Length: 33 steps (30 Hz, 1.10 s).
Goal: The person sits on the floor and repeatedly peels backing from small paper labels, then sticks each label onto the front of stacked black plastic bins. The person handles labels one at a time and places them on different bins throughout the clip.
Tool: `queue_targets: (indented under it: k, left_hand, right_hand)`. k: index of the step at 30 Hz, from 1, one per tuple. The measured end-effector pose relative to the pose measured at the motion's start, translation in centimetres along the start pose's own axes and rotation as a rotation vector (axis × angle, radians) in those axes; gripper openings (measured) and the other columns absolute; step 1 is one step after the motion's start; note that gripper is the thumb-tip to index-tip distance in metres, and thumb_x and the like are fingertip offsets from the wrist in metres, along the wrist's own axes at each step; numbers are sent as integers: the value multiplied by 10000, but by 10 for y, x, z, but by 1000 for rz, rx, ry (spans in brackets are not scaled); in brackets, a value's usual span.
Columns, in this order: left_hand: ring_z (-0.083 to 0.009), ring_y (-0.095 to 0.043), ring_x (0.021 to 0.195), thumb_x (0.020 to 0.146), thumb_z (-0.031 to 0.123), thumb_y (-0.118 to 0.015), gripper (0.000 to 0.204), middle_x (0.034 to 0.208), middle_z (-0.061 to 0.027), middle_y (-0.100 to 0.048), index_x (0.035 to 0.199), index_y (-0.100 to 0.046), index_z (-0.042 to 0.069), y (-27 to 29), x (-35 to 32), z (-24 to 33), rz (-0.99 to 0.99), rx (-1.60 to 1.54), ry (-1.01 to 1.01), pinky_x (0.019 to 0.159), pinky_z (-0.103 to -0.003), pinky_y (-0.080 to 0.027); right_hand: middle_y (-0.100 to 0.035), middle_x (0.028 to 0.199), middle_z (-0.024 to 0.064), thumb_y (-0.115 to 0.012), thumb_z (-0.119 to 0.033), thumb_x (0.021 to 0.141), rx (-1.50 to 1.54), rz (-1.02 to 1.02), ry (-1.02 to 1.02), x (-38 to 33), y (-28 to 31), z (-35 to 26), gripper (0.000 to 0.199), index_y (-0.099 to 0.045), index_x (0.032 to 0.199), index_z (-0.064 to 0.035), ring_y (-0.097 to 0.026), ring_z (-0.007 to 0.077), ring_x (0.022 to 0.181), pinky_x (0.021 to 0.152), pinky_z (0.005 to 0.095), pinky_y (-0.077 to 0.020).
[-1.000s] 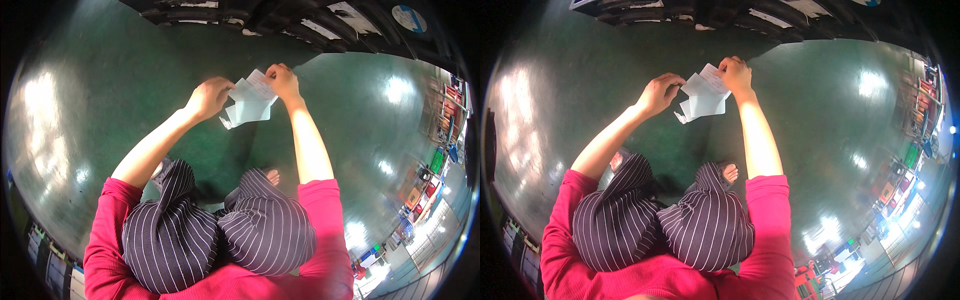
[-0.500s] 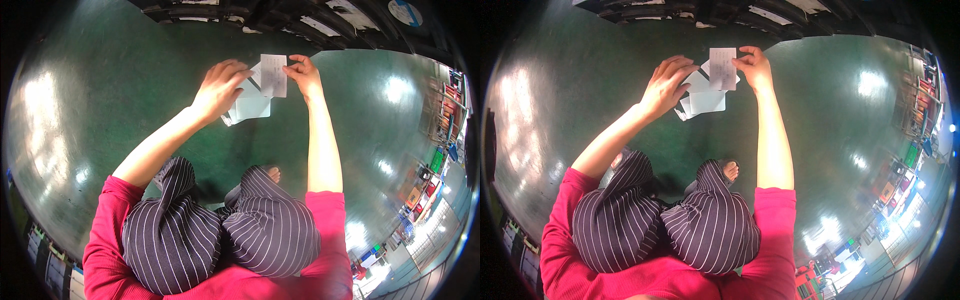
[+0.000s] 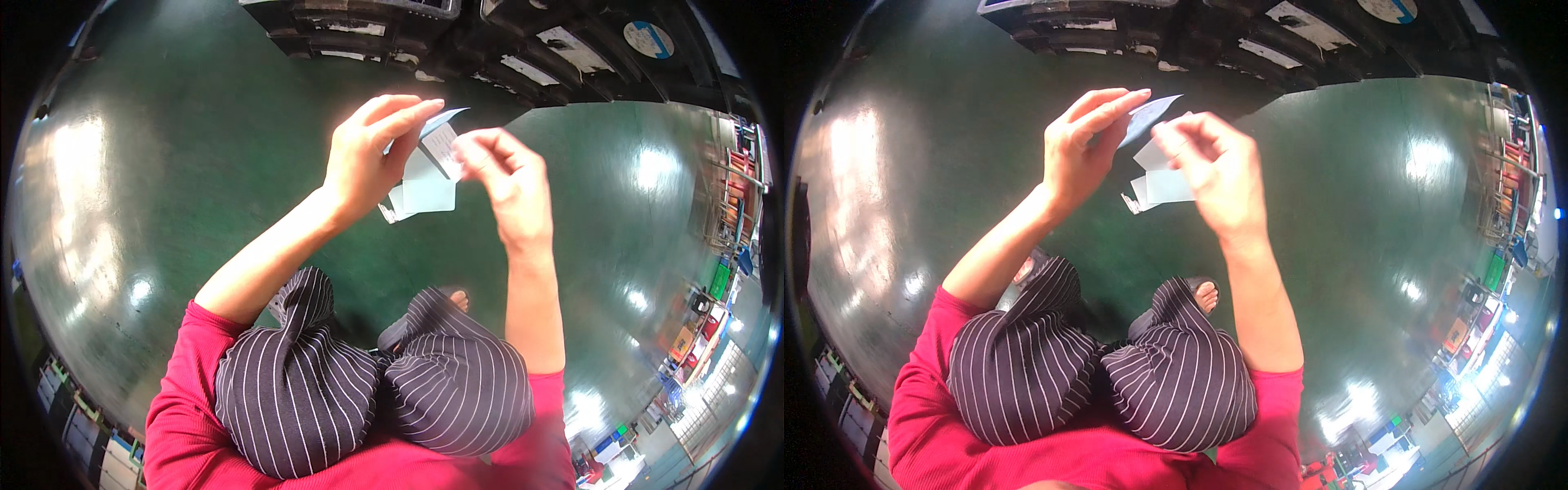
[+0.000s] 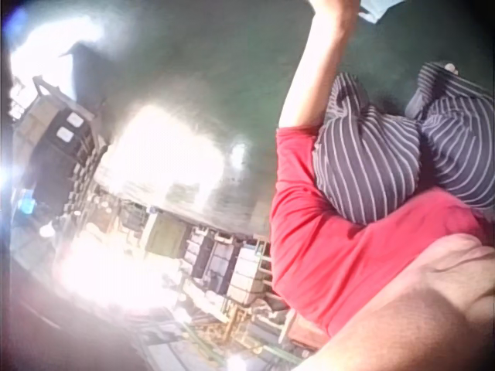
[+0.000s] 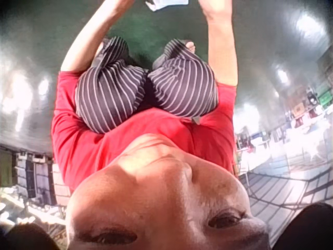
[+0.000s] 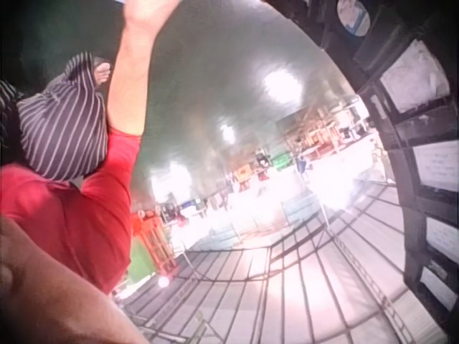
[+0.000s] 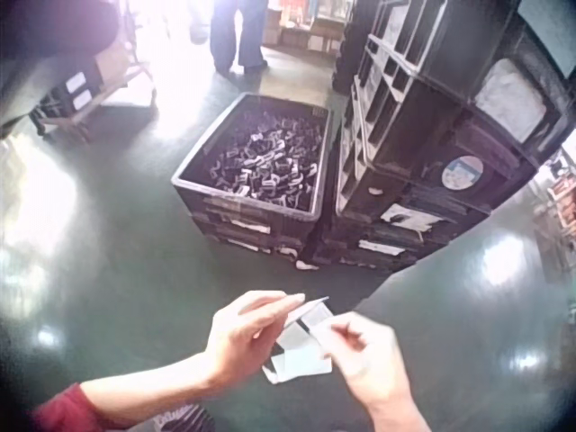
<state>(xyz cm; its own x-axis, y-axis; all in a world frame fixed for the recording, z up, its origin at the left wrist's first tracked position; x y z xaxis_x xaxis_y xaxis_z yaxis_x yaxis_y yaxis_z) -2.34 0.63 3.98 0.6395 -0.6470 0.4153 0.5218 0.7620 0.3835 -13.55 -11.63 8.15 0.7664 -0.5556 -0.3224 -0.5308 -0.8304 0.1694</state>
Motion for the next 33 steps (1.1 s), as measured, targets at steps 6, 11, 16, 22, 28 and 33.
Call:
queue_targets:
  k: [6,11,16,22,28,33]
  left_hand:
    - [-198,-581,808,740,42,-667,386,1002,-34,-617,1108,-671,156,7,3,11,106,252,-276,678,-320,-476]
    - [-144,-635,841,795,-5,-672,295,955,-64,-674,1082,-676,65,19,2,26,-8,-124,30,730,-262,-519]
    - [-107,-641,856,882,86,-660,170,928,-58,-690,1027,-673,-2,22,-1,24,-129,-618,508,788,-237,-519]
    - [-107,-638,853,873,129,-678,185,913,-62,-690,1003,-682,-2,25,0,20,-182,-726,610,789,-244,-514]
    - [-105,-624,846,859,177,-693,210,907,-55,-690,994,-691,16,25,3,19,-234,-803,705,808,-255,-494]
    - [-103,-618,842,857,179,-696,209,907,-49,-688,992,-692,19,23,3,17,-235,-826,699,811,-258,-490]
  right_hand:
    - [-651,821,17,-713,-182,845,223,12,-50,-3,-26,-11,222,-670,960,3,-586,70,729,687,212,-460]
    - [-657,803,18,-701,-157,847,149,68,28,-3,-21,-13,184,-675,928,6,-593,66,730,690,211,-467]
    - [-668,796,29,-696,-146,846,111,39,41,-7,-20,-20,169,-679,910,10,-612,75,736,706,215,-481]
    - [-685,806,58,-683,-131,847,-11,28,33,-10,-20,-28,185,-684,940,29,-638,104,759,724,229,-493]
    - [-689,808,62,-680,-138,852,-51,29,37,-10,-18,-27,188,-693,950,22,-640,105,764,728,234,-495]
    - [-686,801,53,-698,-153,847,-56,11,39,-9,-17,-26,195,-696,943,16,-634,99,760,724,235,-492]
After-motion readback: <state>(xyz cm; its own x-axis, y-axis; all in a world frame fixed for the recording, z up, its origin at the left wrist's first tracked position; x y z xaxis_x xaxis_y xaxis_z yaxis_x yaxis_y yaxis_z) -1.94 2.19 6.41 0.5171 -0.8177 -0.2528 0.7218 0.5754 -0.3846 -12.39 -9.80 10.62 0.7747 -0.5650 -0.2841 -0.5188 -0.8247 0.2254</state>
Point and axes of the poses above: each hand's wrist, its own x-axis towards the middle knuckle, its own y-axis out of the back of the hand, z = x × y, the point moved 3 cm from there along x, towards the middle knuckle
